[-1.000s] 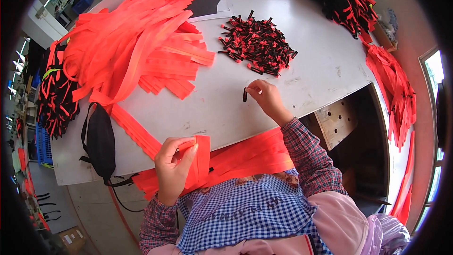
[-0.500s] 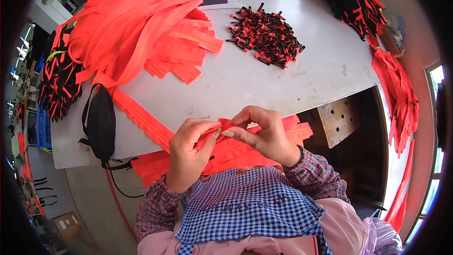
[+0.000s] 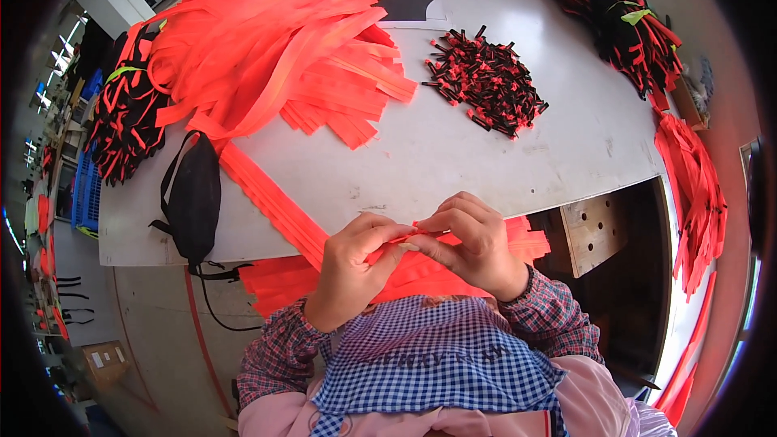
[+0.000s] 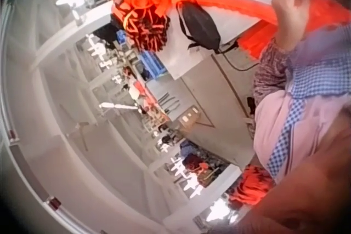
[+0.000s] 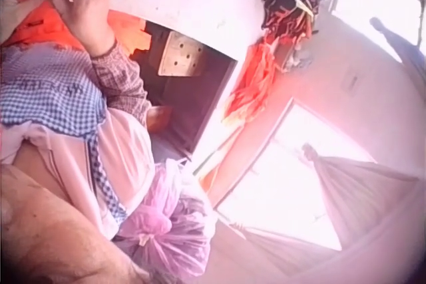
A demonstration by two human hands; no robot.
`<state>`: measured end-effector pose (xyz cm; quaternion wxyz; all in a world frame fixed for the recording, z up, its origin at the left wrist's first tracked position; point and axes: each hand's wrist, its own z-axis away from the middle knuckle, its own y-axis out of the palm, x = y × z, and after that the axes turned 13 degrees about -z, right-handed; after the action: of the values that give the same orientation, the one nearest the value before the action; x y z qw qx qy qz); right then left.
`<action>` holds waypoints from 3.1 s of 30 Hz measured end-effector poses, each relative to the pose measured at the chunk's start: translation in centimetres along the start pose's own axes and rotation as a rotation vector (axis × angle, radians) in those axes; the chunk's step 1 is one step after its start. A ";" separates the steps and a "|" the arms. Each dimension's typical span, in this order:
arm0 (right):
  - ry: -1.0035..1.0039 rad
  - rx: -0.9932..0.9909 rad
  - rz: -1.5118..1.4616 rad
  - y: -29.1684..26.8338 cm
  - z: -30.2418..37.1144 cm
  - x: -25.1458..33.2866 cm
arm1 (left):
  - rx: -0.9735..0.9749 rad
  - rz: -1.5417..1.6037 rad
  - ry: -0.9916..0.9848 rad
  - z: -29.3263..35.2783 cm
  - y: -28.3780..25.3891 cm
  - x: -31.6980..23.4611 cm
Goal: Assembling zipper sliders onto red zipper tapes at a workstation.
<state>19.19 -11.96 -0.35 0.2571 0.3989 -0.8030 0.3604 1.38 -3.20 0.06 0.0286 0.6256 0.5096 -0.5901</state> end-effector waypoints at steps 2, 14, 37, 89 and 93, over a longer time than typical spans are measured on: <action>0.006 0.059 0.026 0.0 -0.1 0.0 | 0.011 0.001 -0.019 0.1 -0.1 0.0; 0.261 -0.058 -0.271 0.6 -0.6 0.1 | 0.046 0.256 -0.172 -0.1 -1.0 0.8; 0.789 0.301 -1.254 0.7 -0.2 -1.6 | 0.281 0.947 -0.375 -0.7 -2.2 1.9; 0.008 0.071 -0.490 1.4 1.6 -0.6 | 0.268 0.081 -0.036 -0.5 -2.8 0.1; 0.055 0.086 -0.541 1.3 1.7 -0.6 | 0.276 0.087 -0.040 -0.5 -2.8 0.0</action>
<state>18.22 -12.48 -2.32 0.3485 0.5998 -0.6437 0.3232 -0.13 -1.54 1.81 -0.0220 0.6330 0.3955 -0.6651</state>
